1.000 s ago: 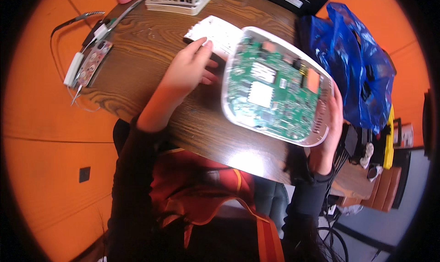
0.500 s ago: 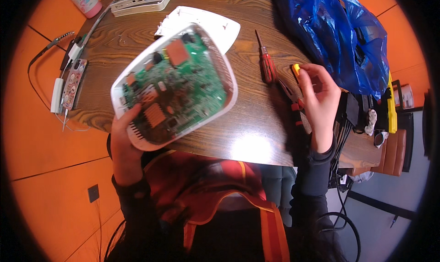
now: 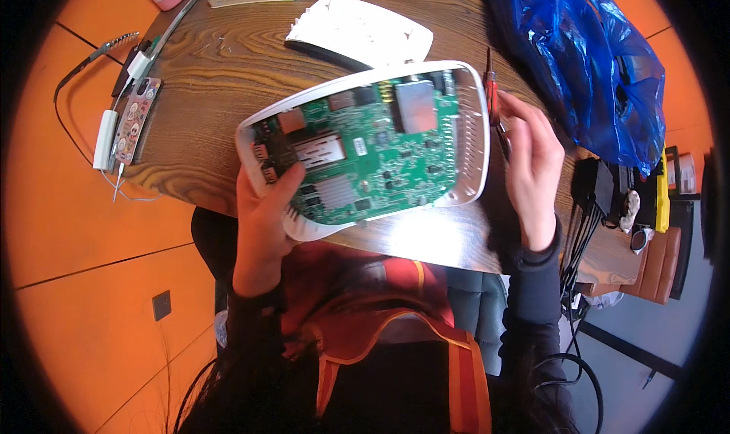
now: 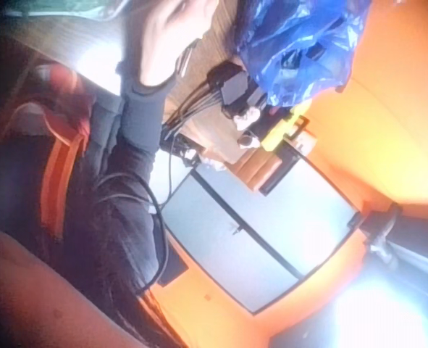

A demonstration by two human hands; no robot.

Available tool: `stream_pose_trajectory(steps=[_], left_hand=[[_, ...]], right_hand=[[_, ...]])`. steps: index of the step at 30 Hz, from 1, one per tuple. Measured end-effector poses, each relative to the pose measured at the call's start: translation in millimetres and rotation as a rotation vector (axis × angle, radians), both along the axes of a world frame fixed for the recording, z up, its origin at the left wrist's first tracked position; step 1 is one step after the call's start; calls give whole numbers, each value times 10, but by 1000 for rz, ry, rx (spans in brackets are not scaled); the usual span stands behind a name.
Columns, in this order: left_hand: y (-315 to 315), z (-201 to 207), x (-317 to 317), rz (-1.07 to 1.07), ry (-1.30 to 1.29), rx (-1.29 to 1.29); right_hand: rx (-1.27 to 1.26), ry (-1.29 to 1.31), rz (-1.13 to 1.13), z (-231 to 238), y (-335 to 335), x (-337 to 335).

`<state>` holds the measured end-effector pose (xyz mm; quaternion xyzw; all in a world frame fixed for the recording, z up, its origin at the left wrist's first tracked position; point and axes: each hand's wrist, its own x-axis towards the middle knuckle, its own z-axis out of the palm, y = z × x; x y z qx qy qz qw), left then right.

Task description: The person uses a screwdriver to remove screws from a white router, then separates the casing to expose the internal circuit board. They place the casing aside and handle the circuit board with a gloved hand, using pliers to adjust components on the board.

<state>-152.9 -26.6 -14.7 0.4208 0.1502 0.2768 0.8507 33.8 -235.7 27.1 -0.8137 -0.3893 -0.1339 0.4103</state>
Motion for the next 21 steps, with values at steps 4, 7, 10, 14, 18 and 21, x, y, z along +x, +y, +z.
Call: stream_pose_trajectory(steps=[4, 7, 10, 14, 18, 21], left_hand=[[-78, 28, 80, 124, 5, 372], [1, 58, 86, 136, 12, 1020], [88, 43, 89, 59, -152, 1109], [96, -37, 91, -88, -310, 836], [102, -103, 113, -119, -336, 845], [122, -118, 118, -109, -338, 873]], right_hand=[[194, 719, 353, -10, -13, -177], [54, 364, 150, -171, 54, -216], [140, 324, 203, -261, 57, -194], [-4, 100, 243, -269, 34, -150], [-62, 55, 282, -257, 47, -133], [57, 150, 325, -276, 78, -134]])
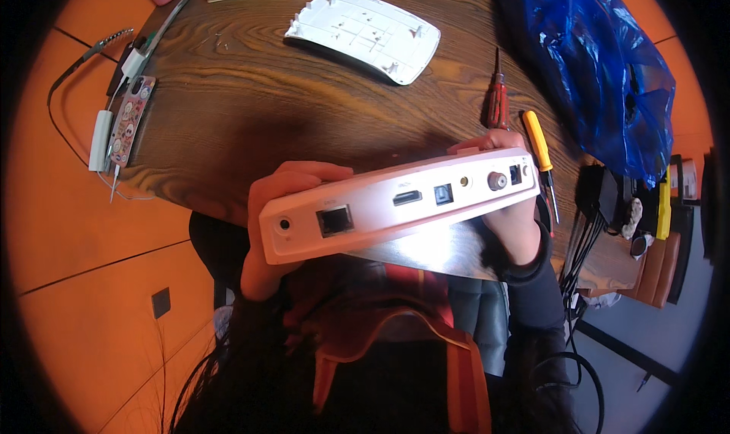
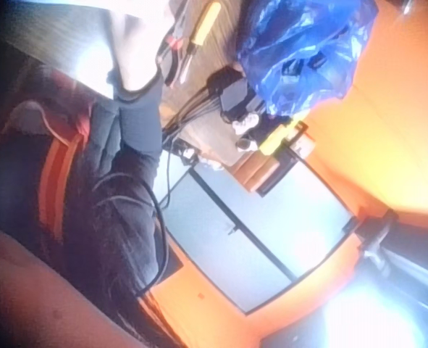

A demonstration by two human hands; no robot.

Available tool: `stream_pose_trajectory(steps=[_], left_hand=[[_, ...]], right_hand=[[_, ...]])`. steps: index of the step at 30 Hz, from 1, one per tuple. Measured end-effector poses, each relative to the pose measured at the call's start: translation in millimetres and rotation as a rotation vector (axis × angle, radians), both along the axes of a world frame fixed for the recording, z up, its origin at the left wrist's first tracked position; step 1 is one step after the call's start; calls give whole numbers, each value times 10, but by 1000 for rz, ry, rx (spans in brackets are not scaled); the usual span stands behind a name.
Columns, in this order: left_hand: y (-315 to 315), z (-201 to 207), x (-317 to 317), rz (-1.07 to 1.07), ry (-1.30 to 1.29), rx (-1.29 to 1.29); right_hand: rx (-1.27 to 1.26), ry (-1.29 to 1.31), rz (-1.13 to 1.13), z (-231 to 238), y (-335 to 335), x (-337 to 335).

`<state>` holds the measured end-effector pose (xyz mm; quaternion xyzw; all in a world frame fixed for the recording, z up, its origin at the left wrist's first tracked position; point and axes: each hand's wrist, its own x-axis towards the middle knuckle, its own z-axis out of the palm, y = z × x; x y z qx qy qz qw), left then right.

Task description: The person uses a screwdriver to remove screws from a white router, then separates the casing to expose the internal circuit board. They place the casing aside and handle the circuit board with a gloved hand, using pliers to adjust components on the board.

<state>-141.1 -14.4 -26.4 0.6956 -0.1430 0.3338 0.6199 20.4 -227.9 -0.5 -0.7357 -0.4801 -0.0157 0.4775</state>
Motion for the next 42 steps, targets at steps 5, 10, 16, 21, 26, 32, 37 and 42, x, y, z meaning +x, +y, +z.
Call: stream_pose_trajectory(steps=[5, 10, 16, 21, 26, 32, 37, 42], left_hand=[[-79, -29, -178, 283, 290, -60], [-103, -195, -267, 544, 246, -35], [-62, -143, -218, 783, 29, -528], [-129, 29, -219, 851, -82, -612], [-81, 109, -364, 950, -157, -569], [67, 90, -514, 935, -248, -557], [168, 181, -811, 1162, -167, -519], [187, 225, -1024, 1139, -230, -587]], right_hand=[[-22, -12, -12, 22, -2, -15], [66, 179, 15, 92, -7, -38], [-22, 277, 9, 100, 11, -53], [-467, -48, 99, 11, 65, -139], [-738, -399, 3, -49, 160, -276], [-544, -287, 308, -130, 452, -1008], [-244, 351, 853, -21, 574, -1342], [-471, -158, 25, 74, 732, -976]])
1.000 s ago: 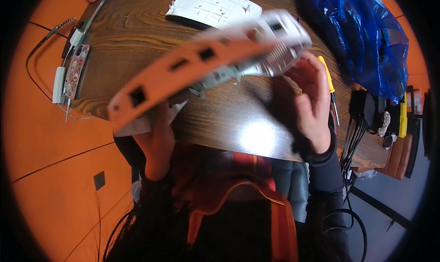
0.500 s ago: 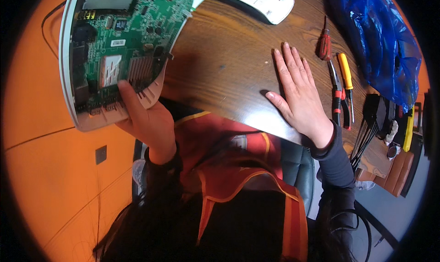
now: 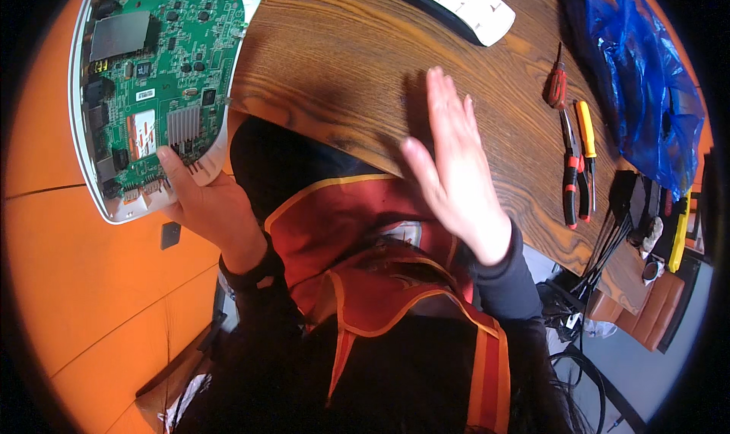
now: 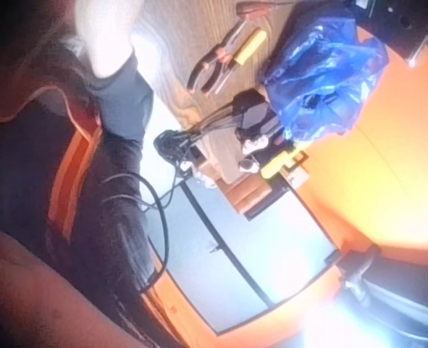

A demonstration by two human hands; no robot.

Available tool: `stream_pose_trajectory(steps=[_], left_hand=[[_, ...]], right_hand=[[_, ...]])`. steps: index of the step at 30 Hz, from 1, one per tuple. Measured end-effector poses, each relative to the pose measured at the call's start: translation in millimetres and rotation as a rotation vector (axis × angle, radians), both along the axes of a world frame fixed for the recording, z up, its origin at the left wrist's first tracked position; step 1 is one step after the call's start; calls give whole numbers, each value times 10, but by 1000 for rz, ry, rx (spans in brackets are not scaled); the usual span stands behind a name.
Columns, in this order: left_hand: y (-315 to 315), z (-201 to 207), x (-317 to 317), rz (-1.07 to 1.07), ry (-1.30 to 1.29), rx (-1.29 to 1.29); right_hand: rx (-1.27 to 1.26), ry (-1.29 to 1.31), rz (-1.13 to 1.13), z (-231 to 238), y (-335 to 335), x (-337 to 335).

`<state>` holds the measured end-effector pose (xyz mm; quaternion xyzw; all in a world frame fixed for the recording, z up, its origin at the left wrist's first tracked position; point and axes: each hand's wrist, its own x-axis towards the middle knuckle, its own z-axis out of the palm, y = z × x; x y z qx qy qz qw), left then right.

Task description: The person uses a screwdriver to remove screws from a white router, then separates the casing to expose the internal circuit board. They place the casing aside and handle the circuit board with a gloved hand, using pliers to adjust components on the board.

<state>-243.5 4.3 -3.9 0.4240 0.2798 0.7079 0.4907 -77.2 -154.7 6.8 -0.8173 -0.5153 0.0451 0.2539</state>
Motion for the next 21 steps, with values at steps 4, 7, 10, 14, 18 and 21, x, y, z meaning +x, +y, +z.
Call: stream_pose_trajectory(steps=[4, 7, 10, 14, 18, 21], left_hand=[[-9, -82, -10, 62, 166, 146], [0, -113, -48, 513, 887, 559], [0, -119, -36, 173, 345, 266], [-56, -78, 99, 16, 72, 85], [-180, -36, 244, -225, -41, -30], [-281, 10, 273, -426, -2, -174]], right_hand=[[-112, 591, 548, 0, 21, -196], [220, 317, 747, 29, -122, -296], [219, 136, 262, 19, -256, -3], [-1, 27, 178, -31, -306, 15], [288, 719, 1150, 9, -405, -256], [546, 385, 274, 111, -621, -19]])
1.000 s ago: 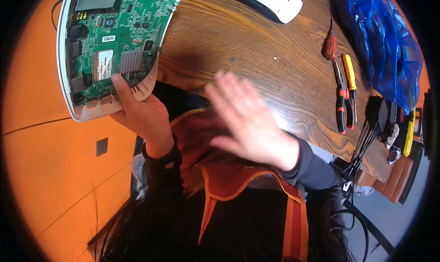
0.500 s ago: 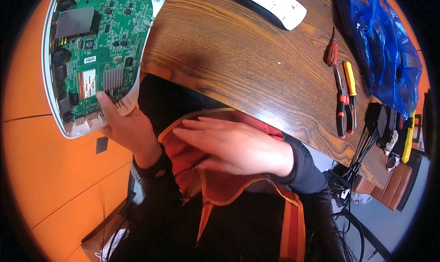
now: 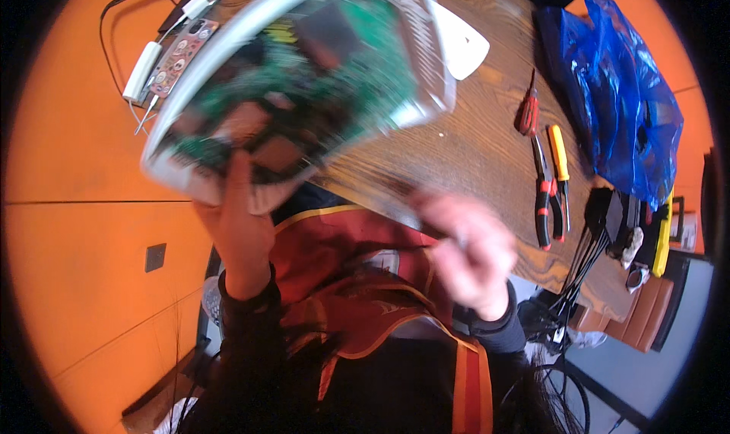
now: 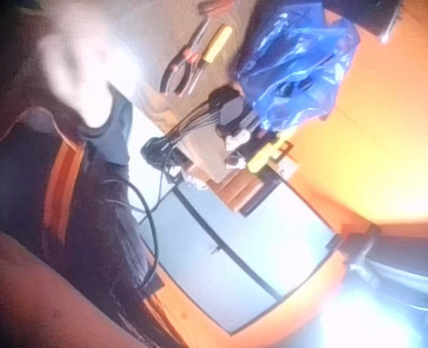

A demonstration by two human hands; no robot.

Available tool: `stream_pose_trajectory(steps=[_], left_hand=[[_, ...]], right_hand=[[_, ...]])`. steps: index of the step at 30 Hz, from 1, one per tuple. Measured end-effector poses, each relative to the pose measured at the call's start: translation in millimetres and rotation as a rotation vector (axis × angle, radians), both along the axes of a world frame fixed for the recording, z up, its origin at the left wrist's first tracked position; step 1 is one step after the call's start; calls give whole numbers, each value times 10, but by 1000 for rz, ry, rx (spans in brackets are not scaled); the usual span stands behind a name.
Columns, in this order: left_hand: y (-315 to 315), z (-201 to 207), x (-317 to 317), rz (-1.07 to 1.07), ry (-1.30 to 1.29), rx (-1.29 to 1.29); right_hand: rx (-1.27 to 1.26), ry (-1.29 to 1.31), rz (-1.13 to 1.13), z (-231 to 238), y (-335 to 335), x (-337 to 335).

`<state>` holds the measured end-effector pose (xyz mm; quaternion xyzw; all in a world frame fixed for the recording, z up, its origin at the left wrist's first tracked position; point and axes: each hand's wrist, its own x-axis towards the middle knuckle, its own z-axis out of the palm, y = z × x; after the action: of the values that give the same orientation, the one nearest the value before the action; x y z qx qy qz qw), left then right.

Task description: The person uses a screwdriver to remove screws from a white router, then separates the casing to expose the internal circuit board. They place the casing aside and handle the circuit board with a gloved hand, using pliers to adjust components on the board.

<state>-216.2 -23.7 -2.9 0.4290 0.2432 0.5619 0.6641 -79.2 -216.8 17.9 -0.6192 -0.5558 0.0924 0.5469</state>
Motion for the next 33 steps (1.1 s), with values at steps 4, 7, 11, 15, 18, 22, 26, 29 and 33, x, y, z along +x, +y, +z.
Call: stream_pose_trajectory(steps=[4, 7, 11, 15, 18, 22, 26, 29, 33], left_hand=[[-136, 36, 100, -305, 108, -95], [-245, 59, 195, -494, 70, -206], [-301, 110, 257, -615, 41, -326], [-310, 127, 278, -637, 59, -310], [-314, 121, 279, -639, 49, -309], [-312, 93, 283, -599, 29, -285], [-356, 41, 280, -603, 26, -234], [-439, -14, 292, -628, -37, -216], [-533, -68, 315, -658, -98, -181]], right_hand=[[155, 299, -280, -43, -99, 132], [87, 324, -244, -71, -150, 59], [51, 361, -378, -48, -191, 38], [27, 357, -399, -44, -197, 46], [3, 349, -421, -68, -207, 43], [-37, 208, -448, -63, -206, 92], [-9, -269, -704, 60, -147, 171], [-97, -612, -848, 225, -107, 196], [-331, -704, -923, 295, 37, 237]])
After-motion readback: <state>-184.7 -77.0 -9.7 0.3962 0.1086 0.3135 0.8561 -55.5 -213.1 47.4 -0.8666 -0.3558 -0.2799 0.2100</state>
